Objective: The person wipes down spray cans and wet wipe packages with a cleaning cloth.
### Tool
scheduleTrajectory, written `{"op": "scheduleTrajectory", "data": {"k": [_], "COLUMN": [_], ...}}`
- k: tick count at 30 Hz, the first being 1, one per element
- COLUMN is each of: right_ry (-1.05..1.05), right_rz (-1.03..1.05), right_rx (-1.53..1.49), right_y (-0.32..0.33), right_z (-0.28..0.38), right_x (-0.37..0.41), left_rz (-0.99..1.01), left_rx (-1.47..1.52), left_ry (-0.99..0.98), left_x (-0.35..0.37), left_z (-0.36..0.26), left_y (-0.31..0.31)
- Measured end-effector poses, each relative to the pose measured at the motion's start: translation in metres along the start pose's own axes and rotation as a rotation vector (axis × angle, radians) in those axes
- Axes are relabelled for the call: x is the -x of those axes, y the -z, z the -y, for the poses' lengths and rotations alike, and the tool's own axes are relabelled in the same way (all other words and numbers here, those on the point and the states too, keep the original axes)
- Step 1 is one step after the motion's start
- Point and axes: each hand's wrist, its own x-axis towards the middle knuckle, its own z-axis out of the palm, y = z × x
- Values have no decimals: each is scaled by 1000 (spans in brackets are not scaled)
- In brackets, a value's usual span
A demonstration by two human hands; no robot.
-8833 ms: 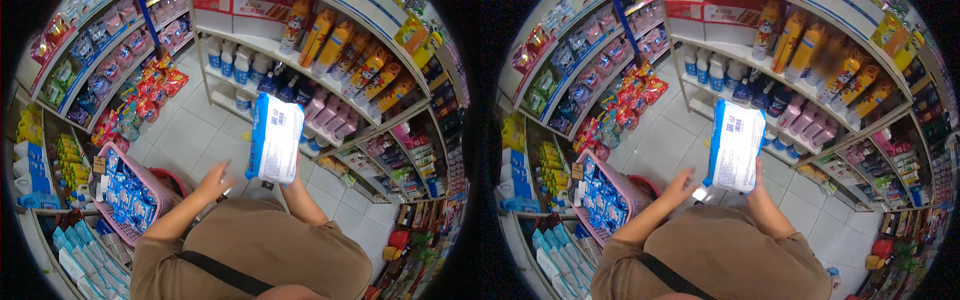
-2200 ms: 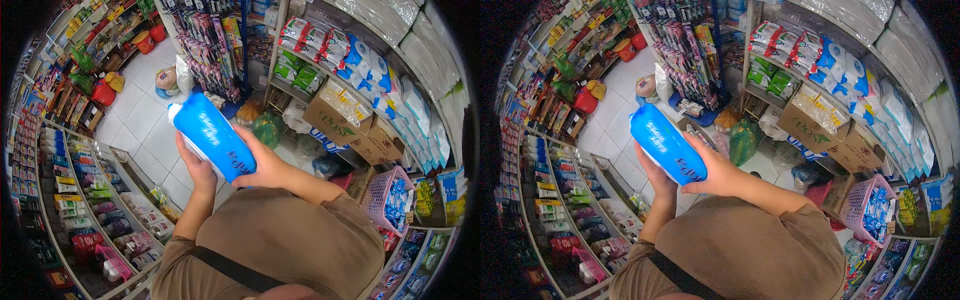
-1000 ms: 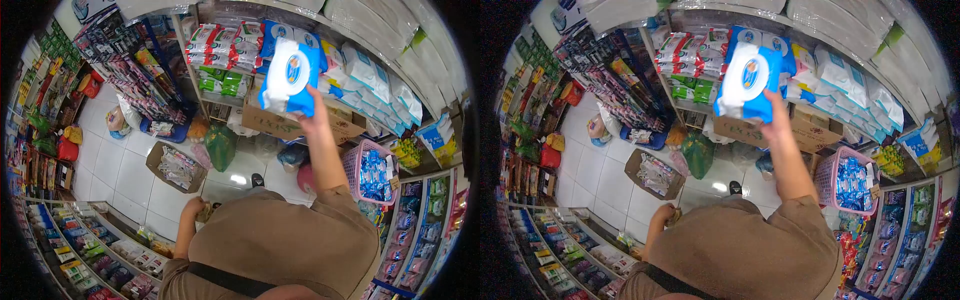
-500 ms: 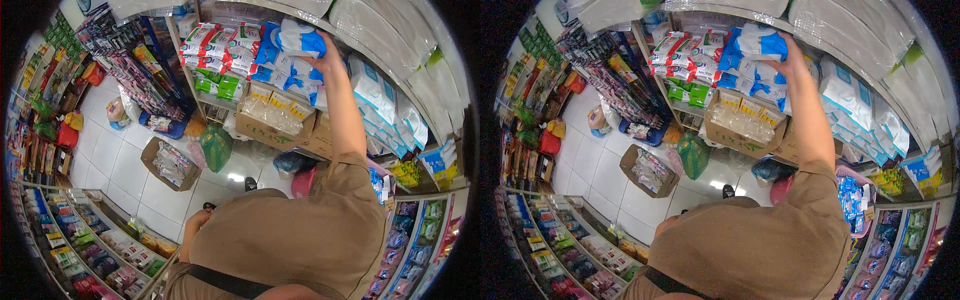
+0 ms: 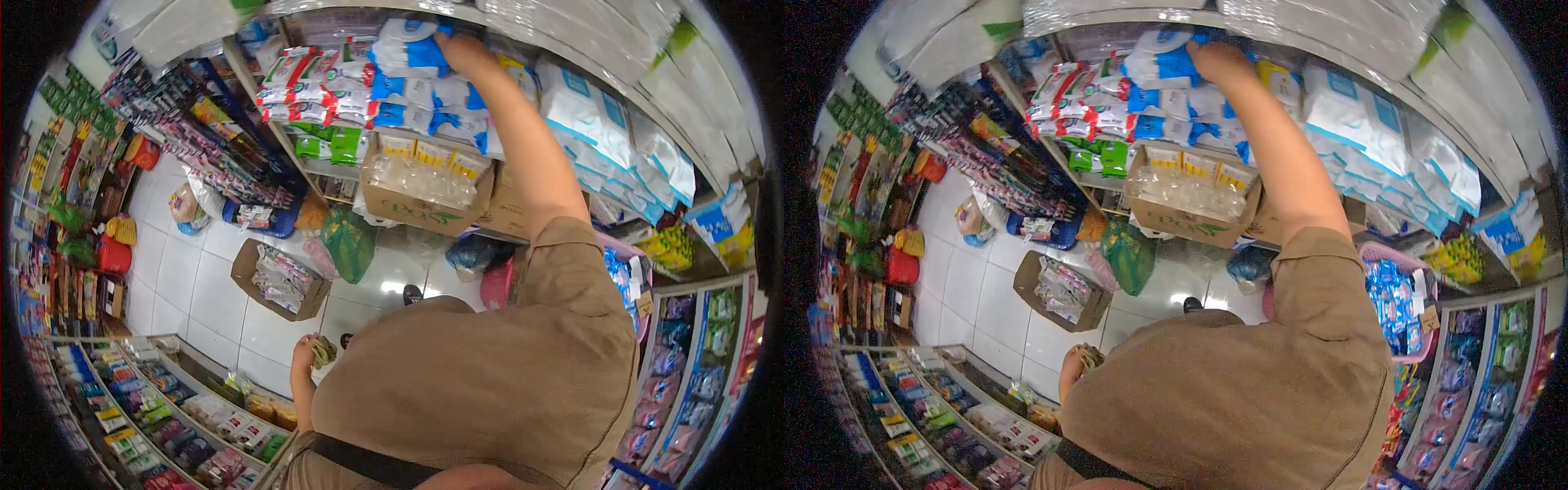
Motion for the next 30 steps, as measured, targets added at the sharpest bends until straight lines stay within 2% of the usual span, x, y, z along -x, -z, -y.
{"op": "scheduleTrajectory", "data": {"k": [2,6,8,10,11,13,16,19,24,26,28,30], "right_ry": [-21,87,-19,-278,-339,-456,-410,-357,-192,-60,106,227], "right_rz": [-22,-317,-387,-400,-372,-314,-249,-229,-520,-628,-615,-495], "right_rx": [-9,151,315,517,485,418,489,534,219,53,-84,-280], "right_y": [0,18,43,73,79,86,75,77,87,86,90,93], "right_z": [-5,-23,-42,-62,-83,-115,-114,-96,-115,-124,-122,-108], "right_x": [8,53,81,102,100,92,91,103,125,144,169,193], "left_rz": [-6,-8,29,85,110,133,127,155,245,254,253,298], "left_rx": [-64,-17,122,380,509,496,544,438,382,382,394,564], "left_ry": [-37,-126,-143,-136,-127,-140,-147,-164,-229,-250,-281,-309], "left_x": [-2,-8,-22,-13,-8,3,24,24,24,26,24,39], "left_z": [-25,-67,-70,-92,-106,-128,-163,-172,-170,-169,-162,-169], "left_y": [-13,-34,-34,-44,-49,-56,-75,-83,-92,-99,-102,-111]}}
